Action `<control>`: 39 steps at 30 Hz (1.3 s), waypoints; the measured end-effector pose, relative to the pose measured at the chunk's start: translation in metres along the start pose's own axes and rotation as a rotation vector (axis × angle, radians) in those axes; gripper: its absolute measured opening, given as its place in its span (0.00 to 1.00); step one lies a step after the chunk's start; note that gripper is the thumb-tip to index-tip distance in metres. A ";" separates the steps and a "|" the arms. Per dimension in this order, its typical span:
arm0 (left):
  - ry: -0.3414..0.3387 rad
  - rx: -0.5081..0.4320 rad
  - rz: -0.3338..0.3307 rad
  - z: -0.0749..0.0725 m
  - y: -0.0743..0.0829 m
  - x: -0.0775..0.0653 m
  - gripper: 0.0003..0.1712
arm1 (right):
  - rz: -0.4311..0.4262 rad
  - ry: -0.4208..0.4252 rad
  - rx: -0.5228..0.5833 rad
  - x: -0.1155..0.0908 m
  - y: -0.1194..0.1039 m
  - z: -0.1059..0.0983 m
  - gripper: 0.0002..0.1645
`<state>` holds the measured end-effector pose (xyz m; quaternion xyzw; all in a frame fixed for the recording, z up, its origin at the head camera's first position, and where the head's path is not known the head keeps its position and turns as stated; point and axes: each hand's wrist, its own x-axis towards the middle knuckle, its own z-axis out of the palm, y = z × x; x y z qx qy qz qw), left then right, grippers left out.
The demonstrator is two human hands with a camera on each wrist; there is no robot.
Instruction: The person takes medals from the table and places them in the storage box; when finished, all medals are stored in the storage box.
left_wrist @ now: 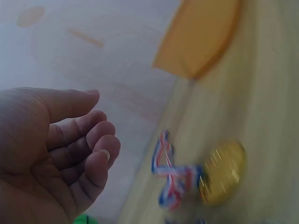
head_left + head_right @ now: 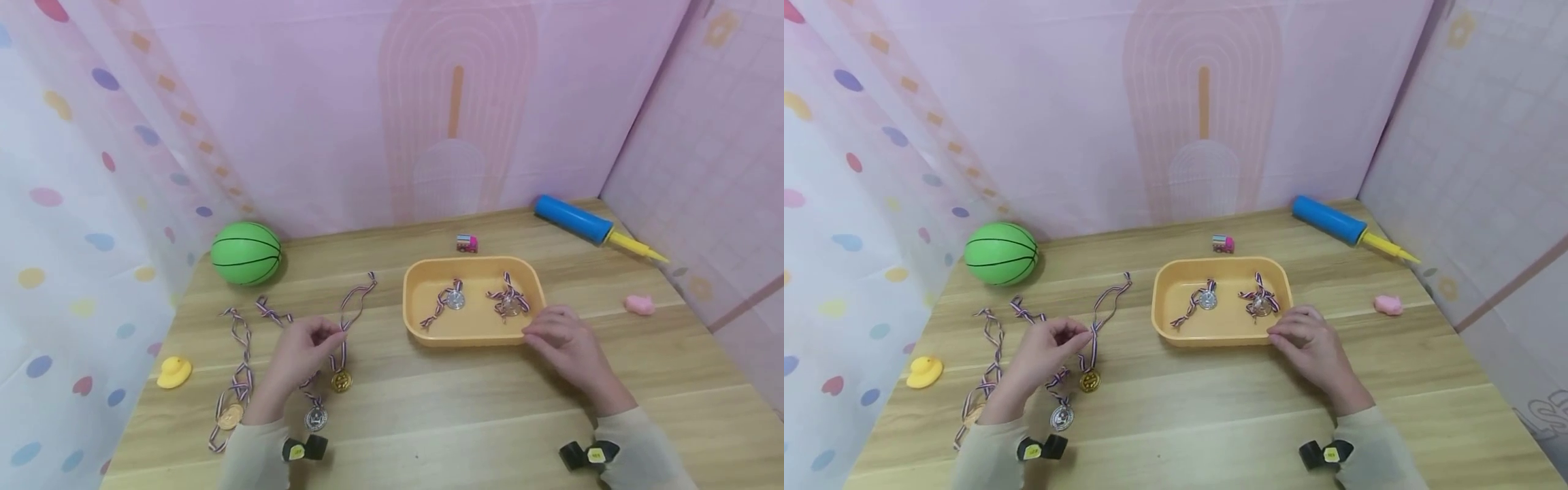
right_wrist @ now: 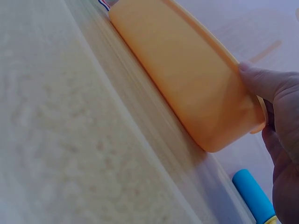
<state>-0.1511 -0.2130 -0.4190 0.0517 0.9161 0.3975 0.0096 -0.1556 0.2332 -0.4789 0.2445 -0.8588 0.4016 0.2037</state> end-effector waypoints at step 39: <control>-0.121 0.158 -0.075 0.019 -0.031 -0.030 0.13 | 0.028 0.012 0.001 -0.001 -0.001 0.002 0.11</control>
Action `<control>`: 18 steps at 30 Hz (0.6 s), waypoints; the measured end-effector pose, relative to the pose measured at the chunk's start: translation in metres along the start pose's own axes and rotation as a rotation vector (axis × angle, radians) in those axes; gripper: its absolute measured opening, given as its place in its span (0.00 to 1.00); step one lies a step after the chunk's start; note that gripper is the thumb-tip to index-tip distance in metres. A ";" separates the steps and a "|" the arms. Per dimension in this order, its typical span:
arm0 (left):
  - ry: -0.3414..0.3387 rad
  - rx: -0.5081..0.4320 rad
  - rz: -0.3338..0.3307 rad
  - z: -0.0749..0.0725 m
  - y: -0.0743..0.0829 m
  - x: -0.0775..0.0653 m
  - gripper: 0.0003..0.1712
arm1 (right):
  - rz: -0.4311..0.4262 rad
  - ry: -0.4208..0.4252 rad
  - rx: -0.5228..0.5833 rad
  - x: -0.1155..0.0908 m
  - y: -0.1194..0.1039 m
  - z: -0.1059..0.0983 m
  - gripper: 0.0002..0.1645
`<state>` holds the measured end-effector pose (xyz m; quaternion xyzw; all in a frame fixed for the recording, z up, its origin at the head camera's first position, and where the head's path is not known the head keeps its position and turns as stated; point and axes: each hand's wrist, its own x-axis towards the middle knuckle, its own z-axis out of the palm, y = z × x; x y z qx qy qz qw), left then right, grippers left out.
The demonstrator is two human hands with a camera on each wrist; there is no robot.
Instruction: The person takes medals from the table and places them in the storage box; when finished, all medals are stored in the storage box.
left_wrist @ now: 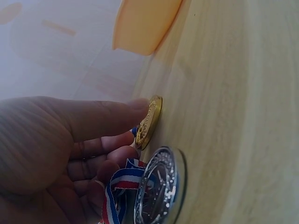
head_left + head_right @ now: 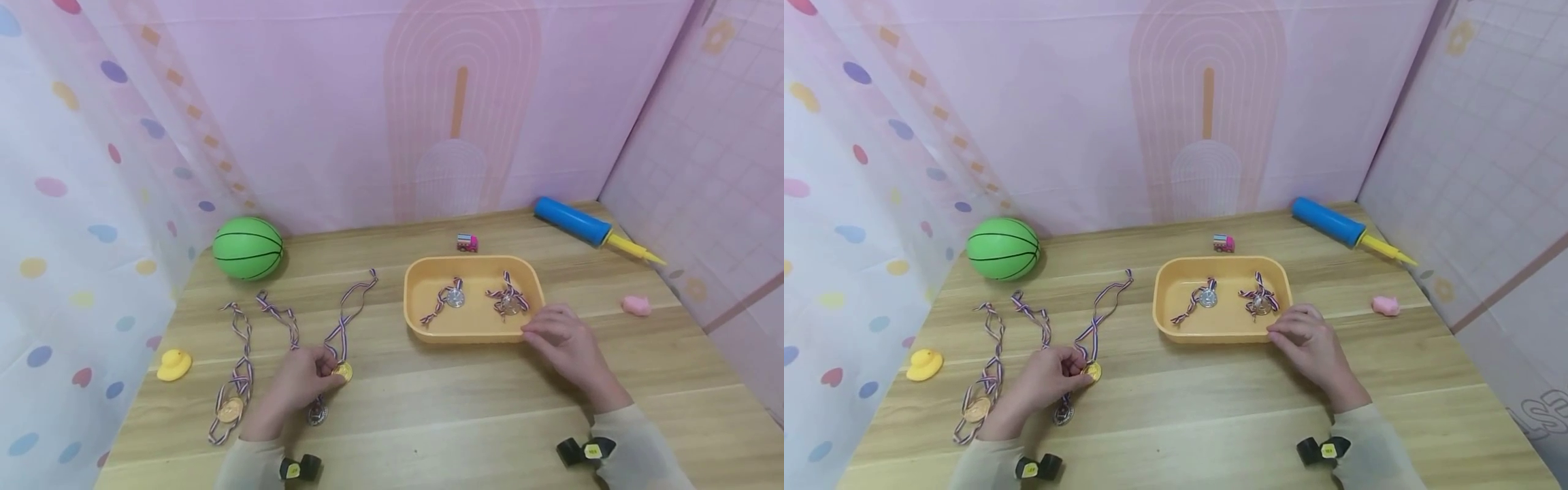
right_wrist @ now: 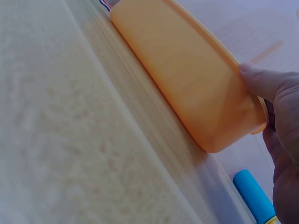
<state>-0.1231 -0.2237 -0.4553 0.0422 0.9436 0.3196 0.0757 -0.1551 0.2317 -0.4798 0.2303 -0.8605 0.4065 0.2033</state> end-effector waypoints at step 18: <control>0.021 0.009 -0.040 0.004 0.001 0.001 0.14 | -0.006 0.010 -0.001 -0.001 -0.002 0.000 0.12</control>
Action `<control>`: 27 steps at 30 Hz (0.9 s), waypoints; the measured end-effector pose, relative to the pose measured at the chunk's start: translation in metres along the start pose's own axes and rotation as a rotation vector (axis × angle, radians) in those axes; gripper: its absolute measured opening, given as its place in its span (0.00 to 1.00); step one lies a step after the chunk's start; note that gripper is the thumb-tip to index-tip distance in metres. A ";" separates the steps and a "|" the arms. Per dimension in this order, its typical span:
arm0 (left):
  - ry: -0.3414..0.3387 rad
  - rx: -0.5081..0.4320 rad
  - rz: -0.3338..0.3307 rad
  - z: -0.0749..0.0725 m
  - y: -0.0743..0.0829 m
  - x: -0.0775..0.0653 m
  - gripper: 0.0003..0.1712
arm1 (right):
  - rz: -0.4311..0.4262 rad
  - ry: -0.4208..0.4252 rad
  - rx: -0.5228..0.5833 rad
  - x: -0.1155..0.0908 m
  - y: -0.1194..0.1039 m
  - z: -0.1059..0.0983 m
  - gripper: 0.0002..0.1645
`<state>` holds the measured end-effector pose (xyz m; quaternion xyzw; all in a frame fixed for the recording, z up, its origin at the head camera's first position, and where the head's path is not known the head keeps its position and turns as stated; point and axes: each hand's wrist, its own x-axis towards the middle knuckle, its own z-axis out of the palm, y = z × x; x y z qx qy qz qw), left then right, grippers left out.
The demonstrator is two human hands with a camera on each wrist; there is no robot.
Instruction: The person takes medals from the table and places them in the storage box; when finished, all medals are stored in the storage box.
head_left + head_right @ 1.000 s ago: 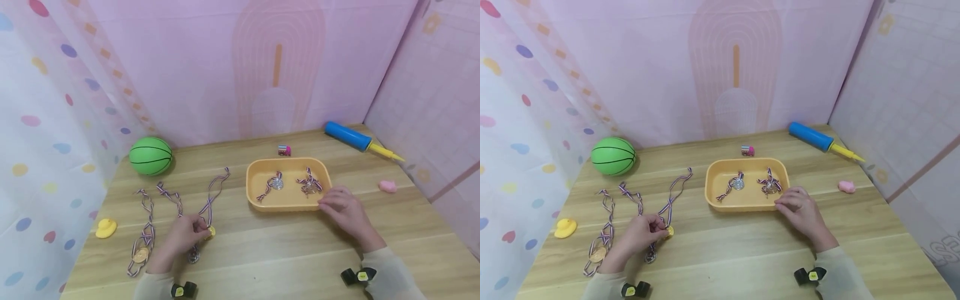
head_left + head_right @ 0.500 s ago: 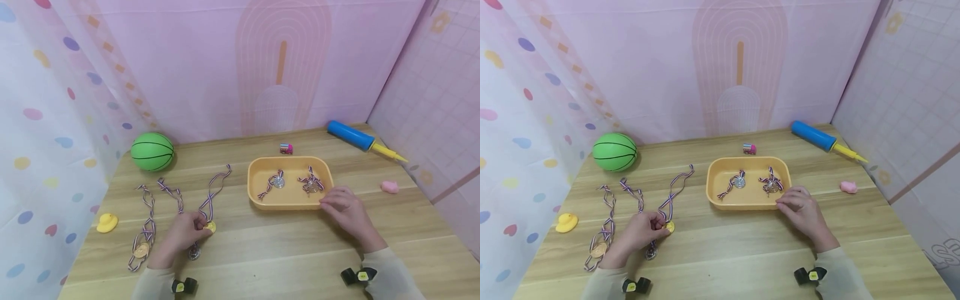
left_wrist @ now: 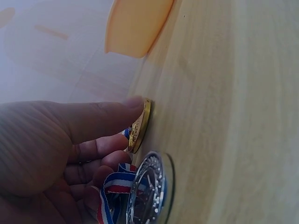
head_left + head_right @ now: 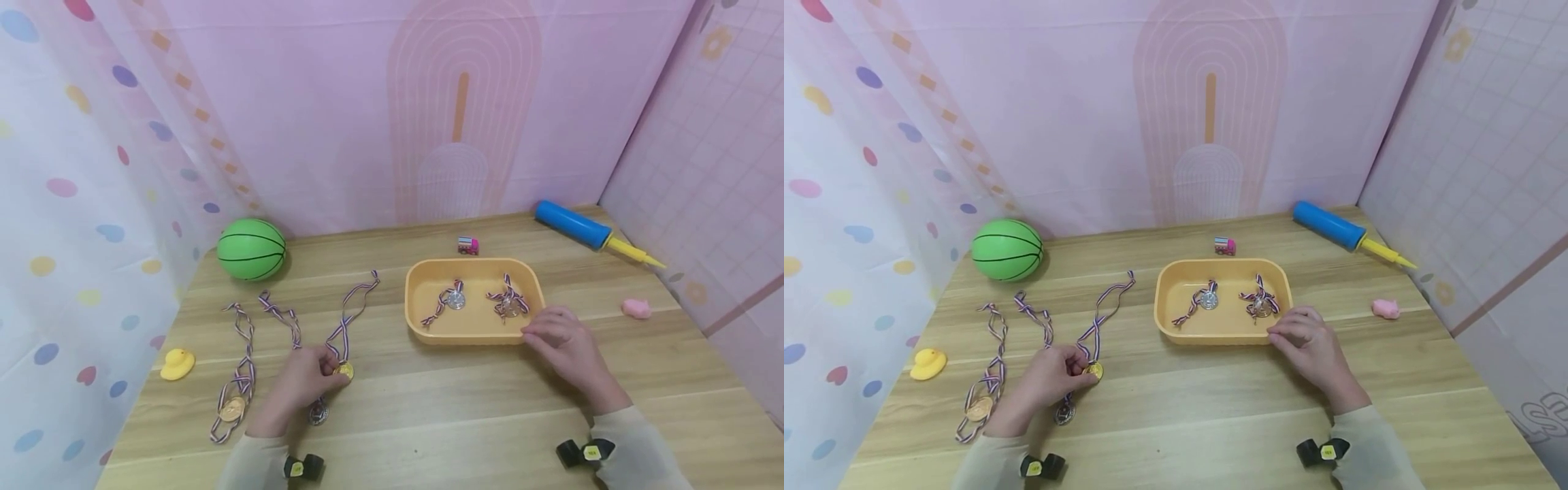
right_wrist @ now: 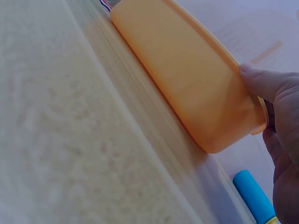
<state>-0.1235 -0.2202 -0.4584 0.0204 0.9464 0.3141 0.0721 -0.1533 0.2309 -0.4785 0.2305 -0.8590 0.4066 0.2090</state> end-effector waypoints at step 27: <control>-0.007 -0.024 0.015 0.001 0.000 -0.001 0.14 | -0.023 -0.003 -0.002 0.000 0.002 0.000 0.12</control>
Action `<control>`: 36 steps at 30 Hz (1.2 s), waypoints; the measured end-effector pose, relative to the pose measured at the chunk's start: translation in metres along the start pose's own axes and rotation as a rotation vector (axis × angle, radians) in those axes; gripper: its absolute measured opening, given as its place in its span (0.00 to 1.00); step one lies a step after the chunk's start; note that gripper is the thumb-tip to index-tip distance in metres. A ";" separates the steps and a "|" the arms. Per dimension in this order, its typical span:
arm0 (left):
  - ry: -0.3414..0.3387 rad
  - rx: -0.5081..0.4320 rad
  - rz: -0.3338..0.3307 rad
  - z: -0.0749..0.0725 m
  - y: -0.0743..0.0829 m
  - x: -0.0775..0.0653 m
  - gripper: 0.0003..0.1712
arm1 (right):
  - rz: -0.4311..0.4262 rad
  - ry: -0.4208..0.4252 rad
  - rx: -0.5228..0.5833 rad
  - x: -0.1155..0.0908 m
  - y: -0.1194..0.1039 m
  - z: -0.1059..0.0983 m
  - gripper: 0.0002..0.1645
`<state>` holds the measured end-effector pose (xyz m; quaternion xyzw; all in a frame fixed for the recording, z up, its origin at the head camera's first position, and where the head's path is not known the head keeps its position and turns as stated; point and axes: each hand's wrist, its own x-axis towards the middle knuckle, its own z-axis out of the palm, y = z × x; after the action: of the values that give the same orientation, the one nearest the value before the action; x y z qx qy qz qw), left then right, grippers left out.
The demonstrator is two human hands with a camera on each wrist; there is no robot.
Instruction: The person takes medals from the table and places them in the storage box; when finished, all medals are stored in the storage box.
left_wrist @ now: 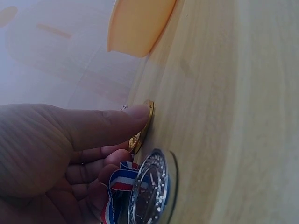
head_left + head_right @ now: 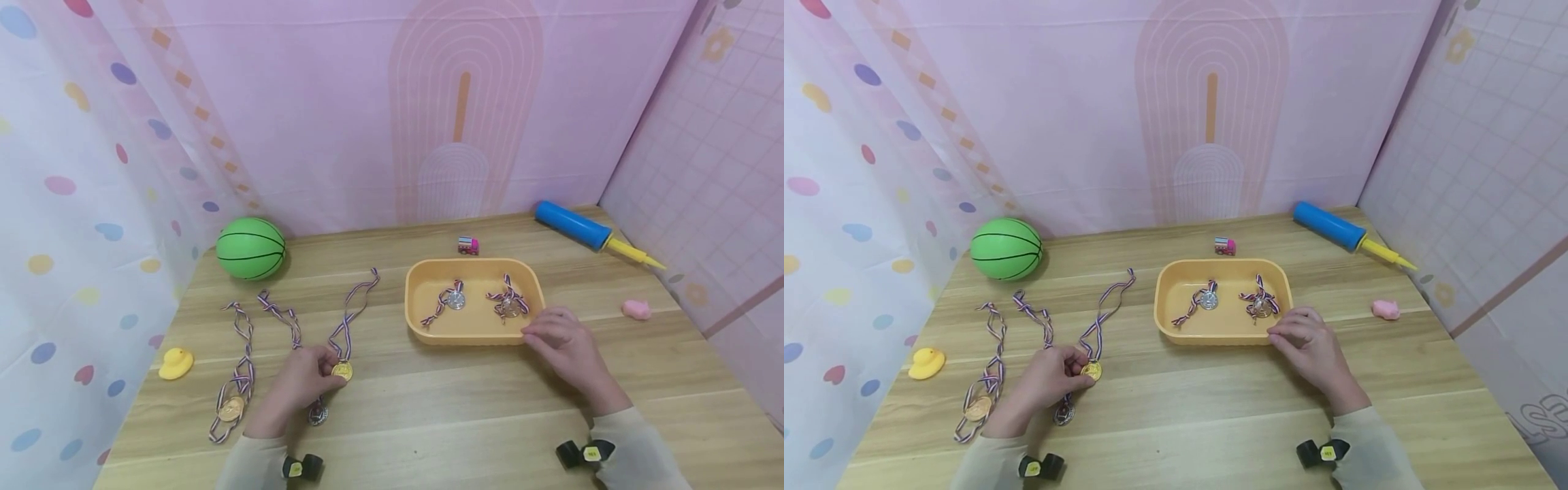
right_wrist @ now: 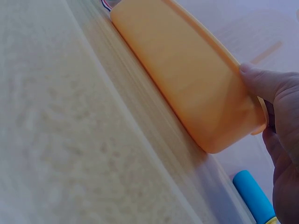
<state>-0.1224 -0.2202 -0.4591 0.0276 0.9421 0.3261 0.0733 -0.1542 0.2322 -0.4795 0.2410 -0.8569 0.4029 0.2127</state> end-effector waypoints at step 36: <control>0.030 0.023 0.094 -0.005 0.006 -0.002 0.07 | -0.027 0.014 0.023 0.000 -0.003 -0.001 0.12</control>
<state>-0.1210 -0.2189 -0.4516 0.0676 0.9445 0.3186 0.0433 -0.1529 0.2311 -0.4774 0.2522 -0.8473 0.4116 0.2214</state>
